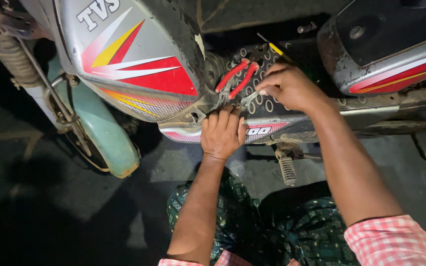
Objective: The person is sitting on the floor and using a wrench to tighten a bolt on the frame of a TVS motorcycle. The person holds the wrench with both hands and applies force to the bolt near the footrest area.
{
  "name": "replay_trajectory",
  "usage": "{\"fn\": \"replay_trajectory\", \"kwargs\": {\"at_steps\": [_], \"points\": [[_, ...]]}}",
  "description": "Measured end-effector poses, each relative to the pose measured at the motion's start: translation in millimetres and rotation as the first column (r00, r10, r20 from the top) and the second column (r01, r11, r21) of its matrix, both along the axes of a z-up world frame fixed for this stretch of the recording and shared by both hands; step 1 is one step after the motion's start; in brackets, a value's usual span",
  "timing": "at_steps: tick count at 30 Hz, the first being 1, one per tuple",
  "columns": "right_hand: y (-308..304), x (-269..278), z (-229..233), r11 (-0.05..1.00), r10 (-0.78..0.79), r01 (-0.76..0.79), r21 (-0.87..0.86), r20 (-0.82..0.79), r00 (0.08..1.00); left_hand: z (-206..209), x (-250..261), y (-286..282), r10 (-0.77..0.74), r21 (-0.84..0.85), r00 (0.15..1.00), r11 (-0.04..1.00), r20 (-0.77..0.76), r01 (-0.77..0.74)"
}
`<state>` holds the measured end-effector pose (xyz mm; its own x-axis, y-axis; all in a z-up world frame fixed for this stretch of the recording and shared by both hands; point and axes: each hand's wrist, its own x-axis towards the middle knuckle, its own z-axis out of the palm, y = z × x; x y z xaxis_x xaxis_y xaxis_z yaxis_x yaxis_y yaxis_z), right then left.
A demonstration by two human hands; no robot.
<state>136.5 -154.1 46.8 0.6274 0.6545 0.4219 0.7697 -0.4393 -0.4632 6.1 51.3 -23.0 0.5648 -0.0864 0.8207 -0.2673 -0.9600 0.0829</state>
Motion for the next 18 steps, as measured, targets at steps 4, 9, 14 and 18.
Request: {"fn": "replay_trajectory", "kwargs": {"at_steps": [4, 9, 14, 18], "points": [[-1, -21, 0, 0.998, -0.053, 0.052, -0.027, -0.025, 0.998, 1, 0, 1, -0.006, -0.004, 1.000, 1.000, -0.012, 0.006], [-4, -45, 10, 0.986, -0.139, 0.139, -0.088, 0.007, 0.990, 2, -1, 0, -0.009, -0.010, 1.000, 1.000, -0.010, 0.009], [3, -73, 20, 0.978, -0.207, 0.205, -0.031, -0.061, 0.976, 0, 0, 2, -0.034, -0.029, 0.999, 0.999, -0.004, 0.033], [11, -75, 25, 0.973, -0.230, 0.230, -0.019, -0.040, 0.972, 1, 0, 2, 0.002, 0.005, 0.998, 1.000, -0.058, -0.001]]}}
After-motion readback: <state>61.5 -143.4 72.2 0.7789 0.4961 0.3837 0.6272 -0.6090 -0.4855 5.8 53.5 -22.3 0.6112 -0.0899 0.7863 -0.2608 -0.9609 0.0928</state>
